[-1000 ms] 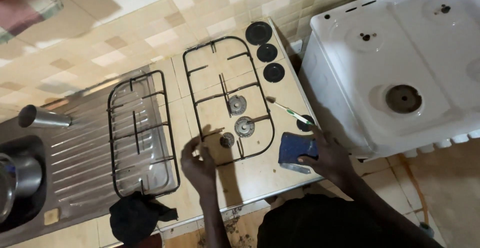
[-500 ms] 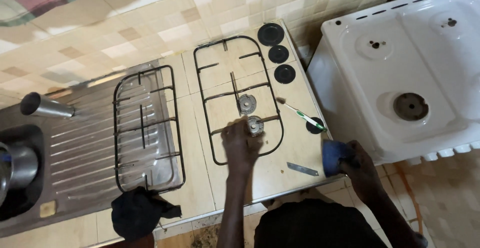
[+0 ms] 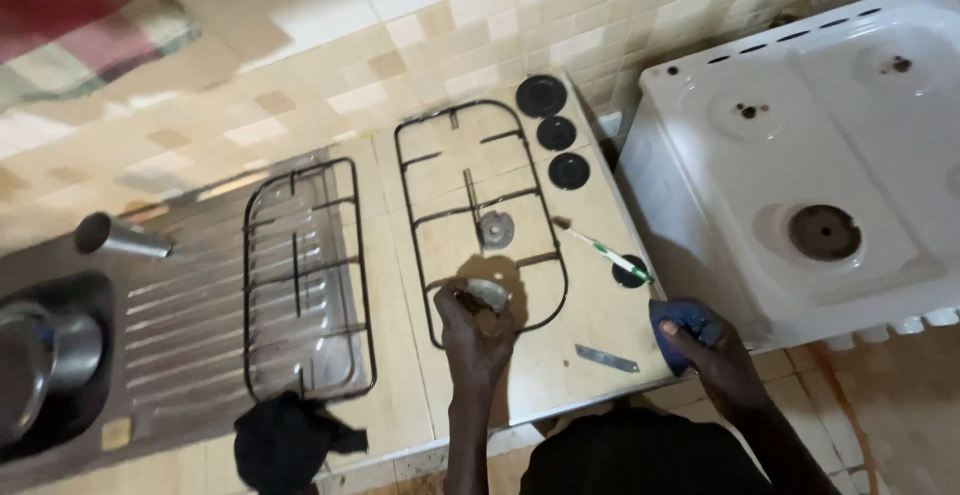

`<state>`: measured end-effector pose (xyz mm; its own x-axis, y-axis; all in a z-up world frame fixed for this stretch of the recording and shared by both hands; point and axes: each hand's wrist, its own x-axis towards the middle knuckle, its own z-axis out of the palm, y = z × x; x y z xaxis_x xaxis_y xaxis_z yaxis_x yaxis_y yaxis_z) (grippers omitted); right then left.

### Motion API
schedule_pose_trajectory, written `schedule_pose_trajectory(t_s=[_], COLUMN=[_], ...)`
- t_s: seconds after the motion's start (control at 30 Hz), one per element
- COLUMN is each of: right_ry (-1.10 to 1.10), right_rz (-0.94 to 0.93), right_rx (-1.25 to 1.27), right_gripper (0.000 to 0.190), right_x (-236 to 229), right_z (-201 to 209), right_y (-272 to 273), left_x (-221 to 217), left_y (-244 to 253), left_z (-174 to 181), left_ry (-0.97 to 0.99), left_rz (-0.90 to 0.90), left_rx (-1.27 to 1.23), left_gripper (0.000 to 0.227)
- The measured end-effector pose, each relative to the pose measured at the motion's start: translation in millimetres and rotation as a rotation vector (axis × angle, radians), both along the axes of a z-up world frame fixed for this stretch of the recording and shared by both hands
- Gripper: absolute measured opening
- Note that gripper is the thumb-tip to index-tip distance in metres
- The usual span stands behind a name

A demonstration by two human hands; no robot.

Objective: Cleaning gas stove burner caps and the stove surface using a toothbrush and a cloth.

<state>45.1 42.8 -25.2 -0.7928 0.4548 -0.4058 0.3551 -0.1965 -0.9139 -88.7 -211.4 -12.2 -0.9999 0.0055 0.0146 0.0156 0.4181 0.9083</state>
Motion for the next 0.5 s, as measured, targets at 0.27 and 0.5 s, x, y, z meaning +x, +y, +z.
schedule_pose_trajectory(t_s=[0.27,0.5], right_ry=[-0.019,0.304], right_rz=[0.190,0.334], right_rx=[0.057,0.012], right_gripper=[0.029,0.029], right_x=[-26.1,-45.4], right_z=[23.5,71.0], right_y=[-4.6,-41.0], left_x=[23.1,42.6], left_y=[-2.2,11.4], left_z=[30.2,70.6], left_ry=[-0.286,-0.263], left_rz=[0.178,-0.140], left_rx=[1.068,1.589], left_gripper=[0.043,0.026])
